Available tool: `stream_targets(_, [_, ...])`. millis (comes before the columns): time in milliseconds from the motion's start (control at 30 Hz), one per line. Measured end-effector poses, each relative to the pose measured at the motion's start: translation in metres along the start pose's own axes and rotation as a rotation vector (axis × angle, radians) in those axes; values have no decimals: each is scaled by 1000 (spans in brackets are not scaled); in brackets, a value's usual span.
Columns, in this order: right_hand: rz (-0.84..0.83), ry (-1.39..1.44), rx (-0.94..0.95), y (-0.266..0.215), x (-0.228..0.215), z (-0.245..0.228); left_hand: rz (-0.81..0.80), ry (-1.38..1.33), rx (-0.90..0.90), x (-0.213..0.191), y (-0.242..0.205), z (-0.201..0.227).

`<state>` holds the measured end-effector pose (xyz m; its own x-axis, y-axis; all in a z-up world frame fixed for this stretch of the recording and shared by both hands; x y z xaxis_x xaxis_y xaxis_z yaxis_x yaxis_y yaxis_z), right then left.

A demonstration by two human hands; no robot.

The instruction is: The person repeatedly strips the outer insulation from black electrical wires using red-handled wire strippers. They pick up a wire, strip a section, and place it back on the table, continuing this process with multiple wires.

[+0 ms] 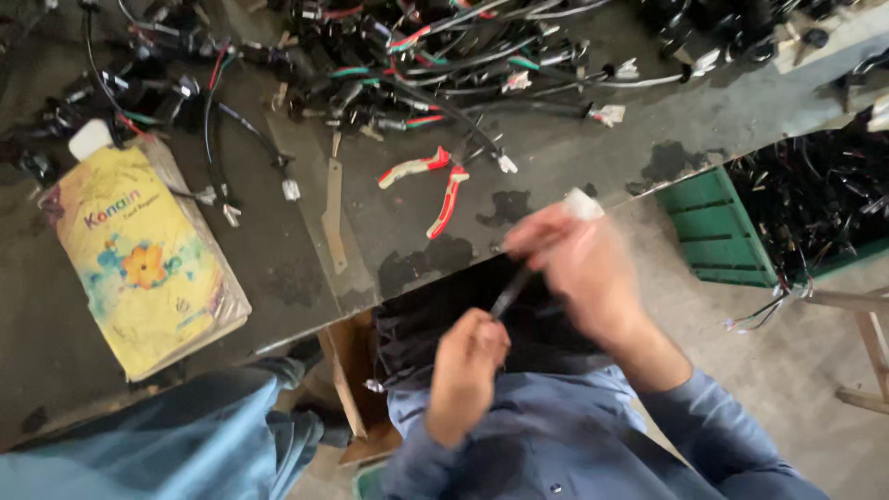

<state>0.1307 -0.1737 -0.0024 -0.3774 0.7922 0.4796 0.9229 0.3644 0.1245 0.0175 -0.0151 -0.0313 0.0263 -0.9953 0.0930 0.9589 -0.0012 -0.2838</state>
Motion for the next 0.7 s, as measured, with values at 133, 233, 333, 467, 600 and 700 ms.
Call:
stream_targets(133, [-827, -494, -103, -22, 34, 22, 28, -507, 173, -12, 3, 4])
stream_targets(233, [-438, -425, 587, -34, 23, 53, 139, -539, 398, -11, 0, 10])
stream_targets(333, [-229, -966, 371, -40, 18, 57, 183, -850, 538, -8, 10, 16])
stream_targets(467, [-225, -870, 195, -53, 27, 56, 206, -827, 457, -17, 21, 23])
stream_targets(600, [-176, -803, 304, -48, 21, 55, 287, 126, 250, -31, 26, 33])
stream_targets(700, [-156, -786, 226, -45, 23, 55, 415, 155, 190, -29, 17, 28])
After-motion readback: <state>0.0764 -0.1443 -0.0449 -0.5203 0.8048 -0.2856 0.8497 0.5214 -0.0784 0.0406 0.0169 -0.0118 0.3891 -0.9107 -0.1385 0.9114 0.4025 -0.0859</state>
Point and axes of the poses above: each hand's wrist, its own y-axis towards the middle knuckle, its own x-axis out of the palm, z = x × y, the point moved 3 cm from there along y, towards the middle knuckle, and after that the axes turned 8 degrees about y, right-handed, at the moved point
